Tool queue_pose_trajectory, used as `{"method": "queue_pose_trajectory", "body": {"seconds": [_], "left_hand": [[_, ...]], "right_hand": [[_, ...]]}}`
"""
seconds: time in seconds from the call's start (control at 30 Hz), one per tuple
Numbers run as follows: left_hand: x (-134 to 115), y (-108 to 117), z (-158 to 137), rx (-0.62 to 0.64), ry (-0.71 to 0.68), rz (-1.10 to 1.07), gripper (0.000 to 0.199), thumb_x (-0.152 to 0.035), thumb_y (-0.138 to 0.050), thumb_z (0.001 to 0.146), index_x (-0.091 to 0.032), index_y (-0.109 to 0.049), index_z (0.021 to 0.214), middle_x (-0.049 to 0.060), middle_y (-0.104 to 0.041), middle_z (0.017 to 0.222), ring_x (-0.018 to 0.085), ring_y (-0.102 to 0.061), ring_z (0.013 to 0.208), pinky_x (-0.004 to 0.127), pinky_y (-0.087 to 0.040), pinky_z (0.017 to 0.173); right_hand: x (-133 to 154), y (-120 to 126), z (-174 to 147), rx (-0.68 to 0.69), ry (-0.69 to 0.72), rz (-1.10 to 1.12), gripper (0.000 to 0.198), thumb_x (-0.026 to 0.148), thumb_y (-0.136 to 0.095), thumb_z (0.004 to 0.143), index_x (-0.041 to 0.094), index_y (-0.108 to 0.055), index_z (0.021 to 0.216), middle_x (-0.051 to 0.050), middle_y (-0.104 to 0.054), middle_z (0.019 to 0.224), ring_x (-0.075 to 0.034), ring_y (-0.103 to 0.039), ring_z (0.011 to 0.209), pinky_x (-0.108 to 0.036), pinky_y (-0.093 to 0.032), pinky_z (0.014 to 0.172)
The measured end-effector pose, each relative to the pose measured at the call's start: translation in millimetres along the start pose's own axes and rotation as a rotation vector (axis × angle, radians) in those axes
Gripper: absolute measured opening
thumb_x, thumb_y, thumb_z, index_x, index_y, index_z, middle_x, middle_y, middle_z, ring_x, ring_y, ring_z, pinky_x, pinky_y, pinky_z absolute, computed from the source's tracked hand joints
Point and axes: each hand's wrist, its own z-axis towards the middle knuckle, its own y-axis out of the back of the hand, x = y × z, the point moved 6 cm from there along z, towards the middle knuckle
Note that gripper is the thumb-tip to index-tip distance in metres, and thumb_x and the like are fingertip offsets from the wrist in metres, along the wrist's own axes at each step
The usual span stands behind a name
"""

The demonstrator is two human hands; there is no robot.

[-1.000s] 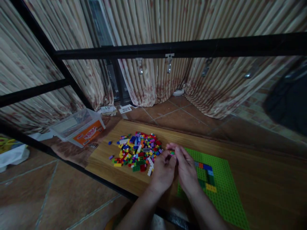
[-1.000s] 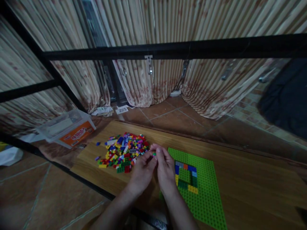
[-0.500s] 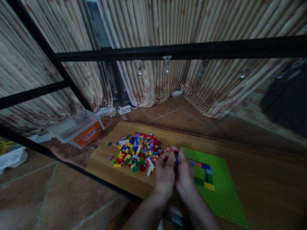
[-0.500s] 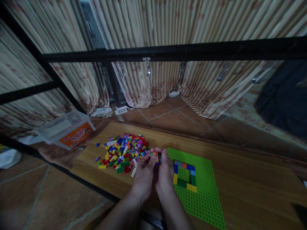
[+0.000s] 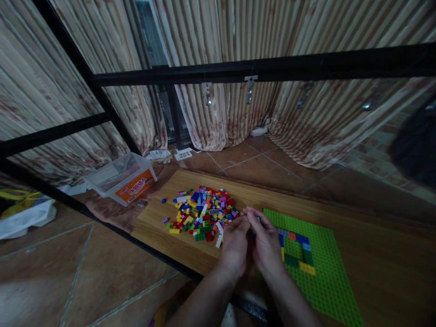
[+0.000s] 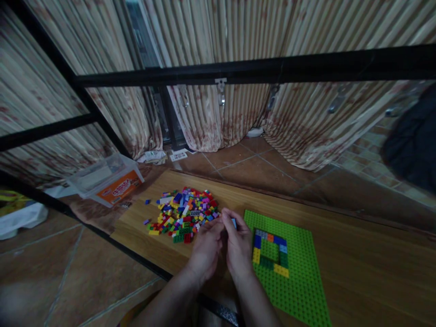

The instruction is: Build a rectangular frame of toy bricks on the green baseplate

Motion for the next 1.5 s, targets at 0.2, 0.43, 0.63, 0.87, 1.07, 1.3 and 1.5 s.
{"method": "queue_pose_trajectory", "body": {"seconds": [0.2, 0.43, 0.63, 0.87, 1.07, 1.3, 1.5], "left_hand": [[2, 1, 1, 0.047, -0.060, -0.033, 0.022, -0.030, -0.073, 0.069, -0.013, -0.074, 0.082, 0.008, -0.073, 0.082, 0.019, -0.066, 0.084, 0.030, -0.046, 0.084], [8, 0, -1, 0.014, -0.090, -0.033, 0.020, -0.030, -0.070, 0.071, -0.012, -0.072, 0.078, 0.008, -0.072, 0.083, 0.020, -0.066, 0.084, 0.030, -0.046, 0.085], [15, 4, 0, -0.064, -0.109, 0.030, 0.023, -0.037, -0.066, 0.074, -0.014, -0.069, 0.077, 0.007, -0.071, 0.081, 0.019, -0.065, 0.080, 0.029, -0.047, 0.079], [14, -2, -1, -0.083, 0.002, -0.064, 0.016, -0.028, -0.066, 0.069, -0.014, -0.065, 0.077, 0.004, -0.066, 0.075, 0.014, -0.060, 0.068, 0.025, -0.046, 0.069], [7, 13, 4, -0.156, -0.089, 0.059, 0.011, -0.021, -0.059, 0.067, -0.016, -0.062, 0.077, 0.000, -0.062, 0.070, 0.012, -0.056, 0.065, 0.023, -0.043, 0.065], [-3, 20, 3, -0.211, -0.198, 0.259, 0.010, -0.021, -0.054, 0.069, -0.017, -0.062, 0.074, 0.001, -0.062, 0.072, 0.014, -0.055, 0.067, 0.026, -0.043, 0.068], [-15, 22, 6, -0.218, -0.291, 0.387, 0.012, -0.018, -0.051, 0.071, -0.018, -0.063, 0.073, 0.001, -0.063, 0.071, 0.015, -0.055, 0.069, 0.026, -0.042, 0.068]], "right_hand": [[-2, -2, -3, 0.017, 0.079, -0.112, 0.029, 0.045, -0.073, 0.069, 0.019, -0.069, 0.082, -0.003, -0.072, 0.084, -0.017, -0.065, 0.080, -0.031, -0.048, 0.076], [-3, 4, -7, -0.035, 0.125, -0.157, 0.031, 0.049, -0.067, 0.074, 0.018, -0.066, 0.080, -0.002, -0.069, 0.079, -0.015, -0.062, 0.073, -0.027, -0.047, 0.067], [-4, 10, -6, -0.128, 0.074, -0.105, 0.030, 0.046, -0.069, 0.071, 0.018, -0.066, 0.082, 0.000, -0.068, 0.075, -0.014, -0.061, 0.070, -0.026, -0.047, 0.066], [-1, 12, 1, -0.158, -0.004, 0.078, 0.015, 0.028, -0.066, 0.065, 0.020, -0.068, 0.077, 0.001, -0.070, 0.082, -0.015, -0.065, 0.079, -0.028, -0.050, 0.077], [-9, 7, 0, -0.096, 0.019, 0.103, 0.018, 0.032, -0.068, 0.067, 0.021, -0.069, 0.080, 0.001, -0.070, 0.084, -0.015, -0.063, 0.082, -0.029, -0.048, 0.080], [-11, 2, -7, -0.051, 0.101, -0.162, 0.031, 0.046, -0.064, 0.074, 0.020, -0.069, 0.090, -0.004, -0.070, 0.101, -0.020, -0.061, 0.099, -0.035, -0.043, 0.091], [-17, 11, 2, -0.078, 0.123, -0.148, 0.031, 0.045, -0.064, 0.076, 0.020, -0.069, 0.093, -0.004, -0.069, 0.104, -0.020, -0.059, 0.105, -0.037, -0.039, 0.098]]}}
